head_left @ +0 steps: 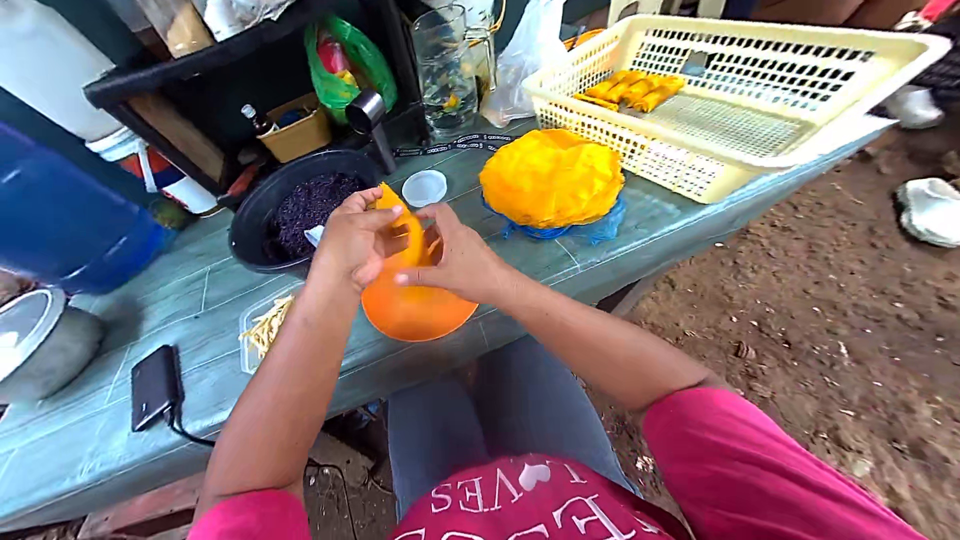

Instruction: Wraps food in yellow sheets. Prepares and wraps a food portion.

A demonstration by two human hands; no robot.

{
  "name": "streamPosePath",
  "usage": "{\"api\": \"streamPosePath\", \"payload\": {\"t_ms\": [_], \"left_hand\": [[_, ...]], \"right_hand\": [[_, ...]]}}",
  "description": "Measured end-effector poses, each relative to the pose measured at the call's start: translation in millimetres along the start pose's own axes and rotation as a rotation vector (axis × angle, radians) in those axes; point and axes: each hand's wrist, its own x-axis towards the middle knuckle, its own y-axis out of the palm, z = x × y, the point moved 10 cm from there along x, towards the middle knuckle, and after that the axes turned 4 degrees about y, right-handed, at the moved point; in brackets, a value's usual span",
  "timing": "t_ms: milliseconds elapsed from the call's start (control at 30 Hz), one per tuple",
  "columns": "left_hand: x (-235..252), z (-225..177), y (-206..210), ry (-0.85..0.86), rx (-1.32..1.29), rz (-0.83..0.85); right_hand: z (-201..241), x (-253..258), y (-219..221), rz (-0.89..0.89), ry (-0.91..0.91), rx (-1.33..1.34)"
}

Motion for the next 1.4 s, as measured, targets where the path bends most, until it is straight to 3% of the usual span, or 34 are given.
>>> {"api": "streamPosePath", "payload": {"t_ms": [100, 200, 267, 400, 467, 600, 700, 767, 900, 967, 1167, 1233, 1400], "left_hand": [[-8.1, -7.2, 18.3, 0.043, -0.053, 0.131], [-14.7, -20.4, -2.2, 0.274, 0.173, 0.043], [-27.0, -5.4, -12.8, 0.397, 0.384, 0.014], [-50.2, 60.9, 4.5, 0.335, 0.547, 0.005], [-49.0, 68.4, 1.8, 0.292, 0.572, -0.076], [-41.7, 32.7, -25.6, 0.453, 0.757, -0.193], [-43.4, 12.1, -36.2, 0.614, 0.747, -0.169], [-45.1, 11.9, -37.9, 0.577, 0.636, -0.15], [-42.0, 34.0, -49.6, 0.264, 0.07, -0.156], [-41.0, 42.0, -55.1, 0.176, -0.062, -0.167], [-25.4, 20.8, -65.4, 0.396, 0.283, -0.045], [-24.1, 7.8, -59.7, 0.447, 0.404, 0.009], [-55.0, -22.5, -49.8, 0.752, 0.766, 0.016]], "right_hand": [[-20.0, 7.5, -5.5, -0.142, 0.072, 0.259], [-40.2, 23.8, -15.9, -0.165, 0.217, 0.544], [-42.3, 29.0, -19.9, -0.139, 0.274, 0.62], [-28.7, 38.3, -16.7, -0.094, 0.313, 0.658], [-20.7, 43.3, -11.5, -0.068, 0.316, 0.684], [-11.9, 52.7, -17.1, -0.064, 0.344, 0.719], [-13.0, 55.5, -22.5, -0.11, 0.412, 0.828], [-11.2, 53.7, -19.3, -0.107, 0.428, 0.813], [-12.8, 53.6, -18.5, -0.106, 0.456, 0.732], [-14.5, 52.5, -20.6, -0.078, 0.486, 0.647], [-36.9, 62.2, -30.2, 0.052, 0.529, 0.141], [-40.6, 68.4, -32.3, 0.044, 0.531, 0.118], [-34.8, 69.2, -36.6, 0.005, 0.421, 0.291]]}}
